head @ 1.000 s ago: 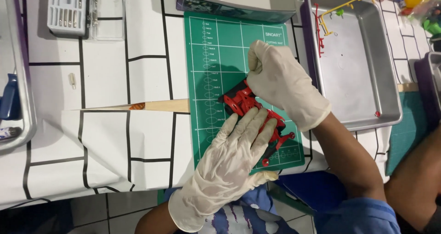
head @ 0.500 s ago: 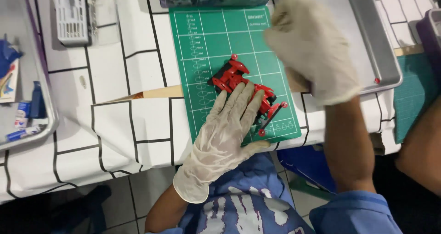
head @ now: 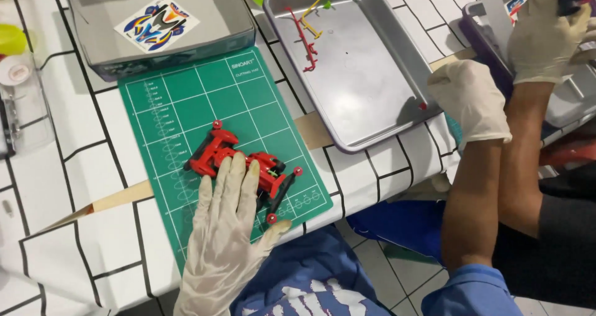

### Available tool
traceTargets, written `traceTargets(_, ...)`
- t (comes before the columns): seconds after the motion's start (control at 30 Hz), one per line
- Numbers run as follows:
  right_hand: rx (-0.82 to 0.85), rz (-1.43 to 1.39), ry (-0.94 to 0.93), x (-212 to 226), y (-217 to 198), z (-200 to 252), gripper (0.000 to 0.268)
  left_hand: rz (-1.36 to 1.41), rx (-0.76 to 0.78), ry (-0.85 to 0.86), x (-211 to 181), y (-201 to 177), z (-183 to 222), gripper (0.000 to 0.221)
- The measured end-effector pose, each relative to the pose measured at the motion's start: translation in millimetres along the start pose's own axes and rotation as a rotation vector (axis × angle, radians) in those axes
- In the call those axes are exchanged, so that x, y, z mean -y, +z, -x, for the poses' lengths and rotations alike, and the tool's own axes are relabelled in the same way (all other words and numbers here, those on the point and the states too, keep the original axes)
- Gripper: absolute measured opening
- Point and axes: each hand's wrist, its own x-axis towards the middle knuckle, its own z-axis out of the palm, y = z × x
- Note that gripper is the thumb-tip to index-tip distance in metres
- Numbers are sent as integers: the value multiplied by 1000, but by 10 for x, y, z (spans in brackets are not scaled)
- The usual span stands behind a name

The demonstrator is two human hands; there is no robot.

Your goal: Assembling a plastic model toy car using hands, calipers, and a screwdriver on a cutting mat.

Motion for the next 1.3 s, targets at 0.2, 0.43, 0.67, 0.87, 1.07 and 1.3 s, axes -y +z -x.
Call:
traceTargets(0.2, 93, 116, -211, 40, 132, 6, 20, -35, 21, -54, -50, 25, -64, 94)
traceTargets(0.43, 130, 228, -222, 75, 388, -64, 32, 68, 125, -13, 197, -252, -74, 81)
traceTargets(0.67, 19, 372, -354, -430, 657, -569, 32, 105, 249, 50, 624, -322, -21, 83)
traceTargets(0.87, -109, -176, -524, -450, 792, -607, 31, -63, 241, -15, 579, -590, 18, 93)
traceTargets(1.07, -244, -188, -763, -38, 738, -581, 17, -602, 23, -401, 67, -137, -268, 111)
traceTargets(1.3, -91, -290, -675, 206, 630, -290, 32, -646, -51, -323, 292, -93, -436, 72)
